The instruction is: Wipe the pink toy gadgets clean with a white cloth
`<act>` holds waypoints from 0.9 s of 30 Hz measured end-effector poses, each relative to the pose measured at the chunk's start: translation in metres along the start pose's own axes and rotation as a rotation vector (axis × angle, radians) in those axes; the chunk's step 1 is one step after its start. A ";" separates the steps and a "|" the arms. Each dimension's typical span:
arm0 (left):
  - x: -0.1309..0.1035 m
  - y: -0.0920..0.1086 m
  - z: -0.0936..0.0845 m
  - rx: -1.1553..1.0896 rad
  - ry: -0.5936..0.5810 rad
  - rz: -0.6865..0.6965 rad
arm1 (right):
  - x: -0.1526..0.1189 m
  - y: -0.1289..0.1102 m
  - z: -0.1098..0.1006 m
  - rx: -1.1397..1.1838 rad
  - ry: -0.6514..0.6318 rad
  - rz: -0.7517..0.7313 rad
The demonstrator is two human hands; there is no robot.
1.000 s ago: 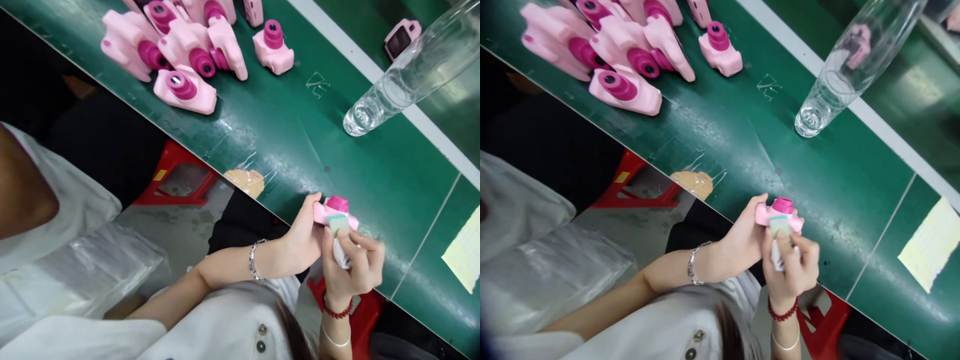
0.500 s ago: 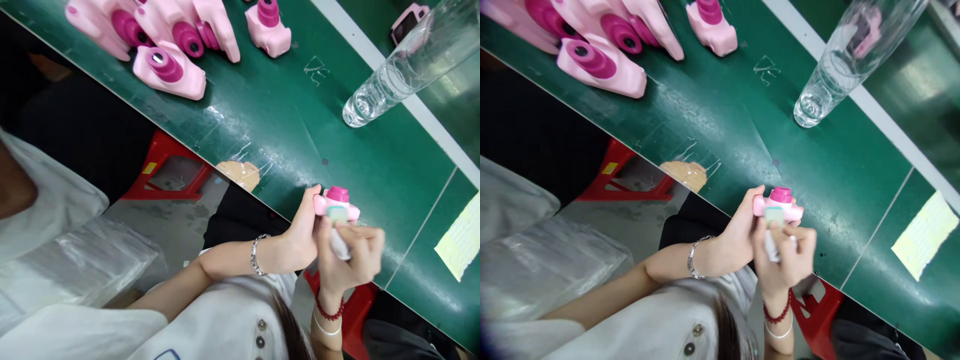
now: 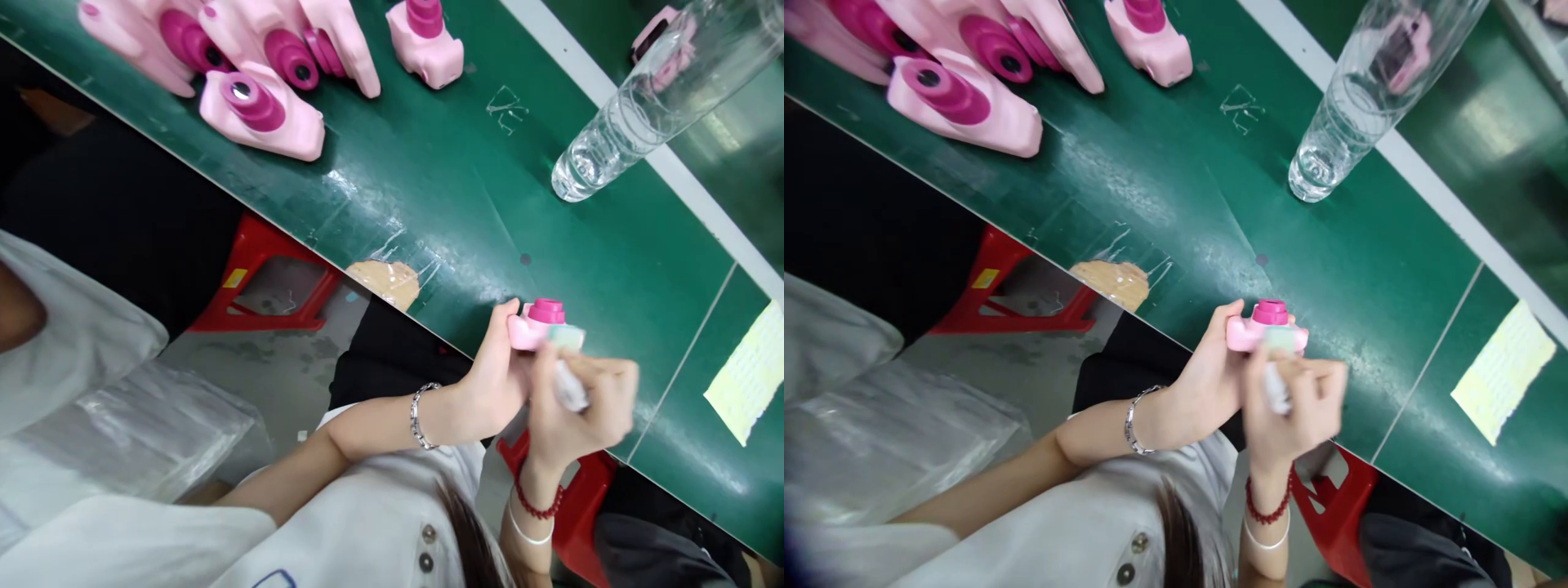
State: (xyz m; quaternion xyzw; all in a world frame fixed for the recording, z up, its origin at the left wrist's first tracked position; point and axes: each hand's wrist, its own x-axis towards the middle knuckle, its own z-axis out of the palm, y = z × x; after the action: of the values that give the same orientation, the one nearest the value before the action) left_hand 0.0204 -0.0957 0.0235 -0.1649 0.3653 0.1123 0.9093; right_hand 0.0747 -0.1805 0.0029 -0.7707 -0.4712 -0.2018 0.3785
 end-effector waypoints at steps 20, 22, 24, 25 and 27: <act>0.003 -0.007 -0.004 0.036 -0.041 0.119 | 0.006 -0.001 -0.001 0.064 -0.004 0.050; 0.003 -0.007 -0.005 0.031 -0.042 0.119 | 0.005 -0.004 -0.001 0.035 0.024 0.080; 0.003 -0.006 -0.005 0.017 -0.033 0.037 | 0.003 -0.007 0.001 0.085 -0.080 0.045; 0.003 -0.005 -0.004 0.010 -0.031 0.010 | 0.001 -0.006 0.002 0.100 -0.104 0.016; 0.002 -0.003 -0.003 -0.011 -0.036 0.034 | 0.001 0.004 0.004 0.064 -0.014 0.020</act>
State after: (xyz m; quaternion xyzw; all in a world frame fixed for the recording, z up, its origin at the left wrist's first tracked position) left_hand 0.0206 -0.0993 0.0205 -0.1618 0.3510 0.1326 0.9127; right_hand 0.0783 -0.1780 0.0000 -0.7644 -0.4721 -0.1774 0.4016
